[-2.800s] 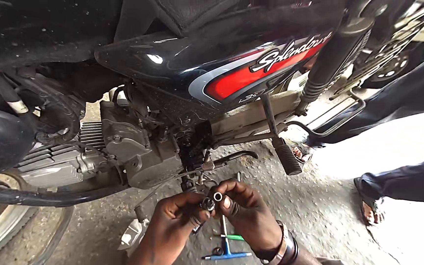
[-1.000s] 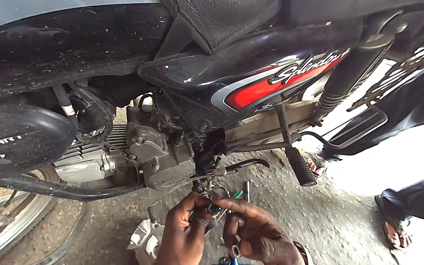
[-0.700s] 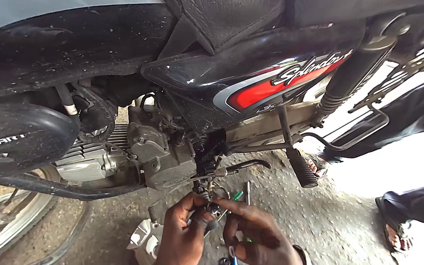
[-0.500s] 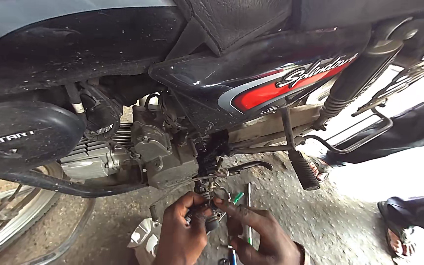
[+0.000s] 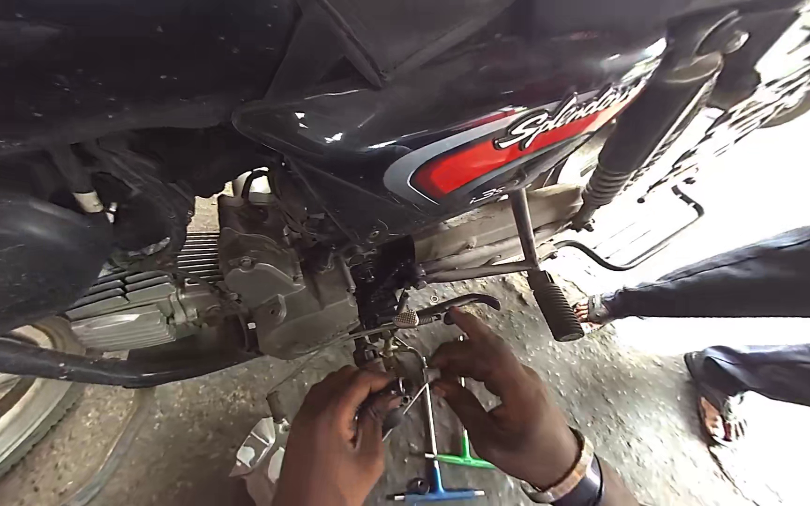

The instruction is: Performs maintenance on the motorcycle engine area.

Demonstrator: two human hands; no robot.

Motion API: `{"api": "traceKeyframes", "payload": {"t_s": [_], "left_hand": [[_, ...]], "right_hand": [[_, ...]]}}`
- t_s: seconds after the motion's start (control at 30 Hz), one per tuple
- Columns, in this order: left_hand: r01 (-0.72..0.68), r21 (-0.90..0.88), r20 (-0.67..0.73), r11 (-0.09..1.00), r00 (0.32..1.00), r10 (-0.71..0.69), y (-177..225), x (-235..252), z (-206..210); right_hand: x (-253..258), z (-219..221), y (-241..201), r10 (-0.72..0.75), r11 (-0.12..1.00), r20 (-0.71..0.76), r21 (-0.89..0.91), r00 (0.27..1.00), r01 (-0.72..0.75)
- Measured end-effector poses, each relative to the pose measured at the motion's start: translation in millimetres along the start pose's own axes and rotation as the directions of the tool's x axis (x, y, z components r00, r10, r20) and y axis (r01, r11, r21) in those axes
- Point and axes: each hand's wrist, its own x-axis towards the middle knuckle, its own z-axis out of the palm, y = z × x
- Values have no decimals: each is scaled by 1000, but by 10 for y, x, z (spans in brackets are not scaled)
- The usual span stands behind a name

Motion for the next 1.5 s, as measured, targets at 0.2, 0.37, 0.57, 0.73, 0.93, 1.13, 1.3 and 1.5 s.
{"api": "traceKeyframes", "payload": {"t_s": [0.2,0.37,0.57,0.73,0.93,1.13,1.3,1.5], "left_hand": [[-33,139,76,990,997,22,85,-34,-19],[19,118,118,993,993,-33,112,-36,-42],[101,-8,205,995,974,-97,89,-34,-89],[1,95,157,996,987,-16,115,-63,-75],[-276,201,45,940,961,272,2,-117,22],[-301,232,13,925,952,306,-12,-3,-23],[-176,140,136,974,978,157,60,-25,-89],[-346,302,59,889,937,344,-55,-104,18]], "right_hand": [[-25,44,-28,-25,997,58,-73,998,30],[-31,51,-29,-67,995,79,-73,995,72],[-41,102,-35,-96,987,106,-122,990,109],[-56,175,-31,-132,960,135,-227,982,161],[-103,227,-37,49,988,113,-154,992,-31],[-49,179,-55,110,994,55,-22,992,-109],[-12,44,-38,-54,997,184,-48,982,64],[-117,243,-43,16,982,162,-188,987,15]]}}
